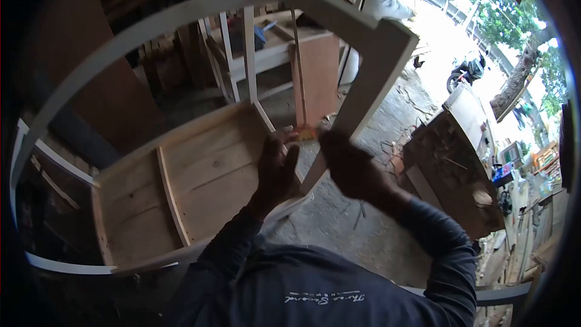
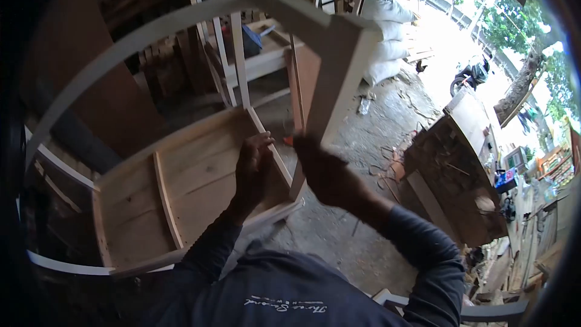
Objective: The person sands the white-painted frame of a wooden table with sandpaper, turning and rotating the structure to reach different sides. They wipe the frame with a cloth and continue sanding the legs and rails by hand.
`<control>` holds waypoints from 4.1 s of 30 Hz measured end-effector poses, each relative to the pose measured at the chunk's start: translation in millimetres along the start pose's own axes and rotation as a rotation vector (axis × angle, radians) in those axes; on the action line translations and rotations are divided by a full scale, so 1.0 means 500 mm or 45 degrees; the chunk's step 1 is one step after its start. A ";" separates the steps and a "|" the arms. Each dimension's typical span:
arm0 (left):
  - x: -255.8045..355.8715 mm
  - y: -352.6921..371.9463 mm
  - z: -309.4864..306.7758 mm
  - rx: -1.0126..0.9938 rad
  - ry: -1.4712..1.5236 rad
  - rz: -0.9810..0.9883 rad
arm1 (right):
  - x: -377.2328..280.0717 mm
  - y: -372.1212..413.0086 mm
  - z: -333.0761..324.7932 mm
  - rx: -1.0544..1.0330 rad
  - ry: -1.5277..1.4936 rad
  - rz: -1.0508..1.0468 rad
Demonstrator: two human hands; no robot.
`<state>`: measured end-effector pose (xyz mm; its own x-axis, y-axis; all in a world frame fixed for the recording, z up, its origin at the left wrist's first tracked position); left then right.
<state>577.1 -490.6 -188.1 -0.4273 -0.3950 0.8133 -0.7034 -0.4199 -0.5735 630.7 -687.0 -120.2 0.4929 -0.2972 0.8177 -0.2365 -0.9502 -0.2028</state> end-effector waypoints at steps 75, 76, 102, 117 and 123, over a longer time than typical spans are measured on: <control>-0.062 0.106 0.272 0.225 0.041 0.342 | 0.378 -0.276 -0.041 1.885 -1.871 0.347; -0.121 0.174 0.281 0.226 -0.052 0.209 | 0.375 -0.262 -0.045 1.896 -1.789 0.389; 0.265 -0.177 0.177 0.305 -0.182 0.761 | 0.356 -0.222 0.014 1.831 -2.666 0.367; 0.261 -0.194 0.192 0.320 -0.194 0.938 | 0.340 -0.229 0.021 1.614 -2.611 0.460; 0.071 0.041 0.228 -0.058 -0.567 0.280 | 0.286 -0.174 0.063 1.348 -2.145 0.941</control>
<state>612.1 -606.6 -182.2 -0.2910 -0.7849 0.5470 -0.6521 -0.2556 -0.7137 748.0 -649.6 -2.5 0.7887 0.2469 -0.5630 -0.5438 -0.1472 -0.8262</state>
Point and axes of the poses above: each hand's wrist, its own y-axis away from the middle knuckle, its own z-axis out of the palm, x = y × z, the point moved 1 cm from there along -y, towards the middle knuckle, and after that the axes turned 3 degrees about x, right-handed, at the moved point
